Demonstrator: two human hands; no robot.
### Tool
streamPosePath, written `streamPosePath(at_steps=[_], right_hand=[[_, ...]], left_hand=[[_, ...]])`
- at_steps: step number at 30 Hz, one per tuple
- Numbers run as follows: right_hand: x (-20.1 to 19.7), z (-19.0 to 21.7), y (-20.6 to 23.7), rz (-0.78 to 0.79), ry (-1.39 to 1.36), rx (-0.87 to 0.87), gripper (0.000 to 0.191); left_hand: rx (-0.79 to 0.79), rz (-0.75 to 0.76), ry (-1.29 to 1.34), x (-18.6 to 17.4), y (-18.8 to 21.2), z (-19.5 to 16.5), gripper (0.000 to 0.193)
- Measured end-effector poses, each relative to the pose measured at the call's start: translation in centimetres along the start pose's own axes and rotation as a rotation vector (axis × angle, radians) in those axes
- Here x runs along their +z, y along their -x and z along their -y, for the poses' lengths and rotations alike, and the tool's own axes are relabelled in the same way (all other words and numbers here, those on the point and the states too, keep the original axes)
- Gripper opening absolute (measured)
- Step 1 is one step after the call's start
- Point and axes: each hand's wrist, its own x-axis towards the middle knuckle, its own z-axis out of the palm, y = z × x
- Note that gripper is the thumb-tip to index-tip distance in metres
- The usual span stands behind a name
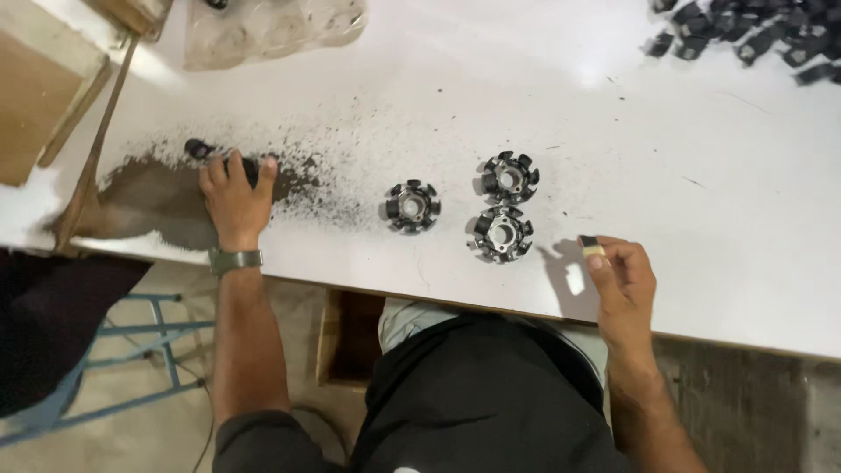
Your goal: The person sits at a white table and pries apart black plastic wheel-like components, using a small blade to separate the outer blade rings from the inner hubs. They work on one component at a time and set the separated pieces on the table, accumulating a pile of disassembled parts.
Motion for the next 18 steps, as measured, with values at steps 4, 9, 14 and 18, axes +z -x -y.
streamPosePath(at_steps=[4, 9, 14, 18], right_hand=[[1.0, -0.8, -0.8, 0.038, 0.059, -0.089, 0.015], [0.4, -0.5, -0.3, -0.120, 0.135, -0.096, 0.015], [-1.4, 0.8, 0.4, -0.128, 0.186, -0.100, 0.020], [-2.6, 1.9, 0.6, -0.128, 0.573, -0.148, 0.027]], left_hand=[[0.203, -0.075, -0.275, 1.0, 2.0, -5.9, 0.085], [0.408, 0.447, 0.103, 2.1, 11.3, -20.3, 0.108], [0.479, 0.570, 0.061, 4.1, 12.7, -26.1, 0.099], [0.908, 0.260, 0.256, 4.1, 12.4, -23.9, 0.106]])
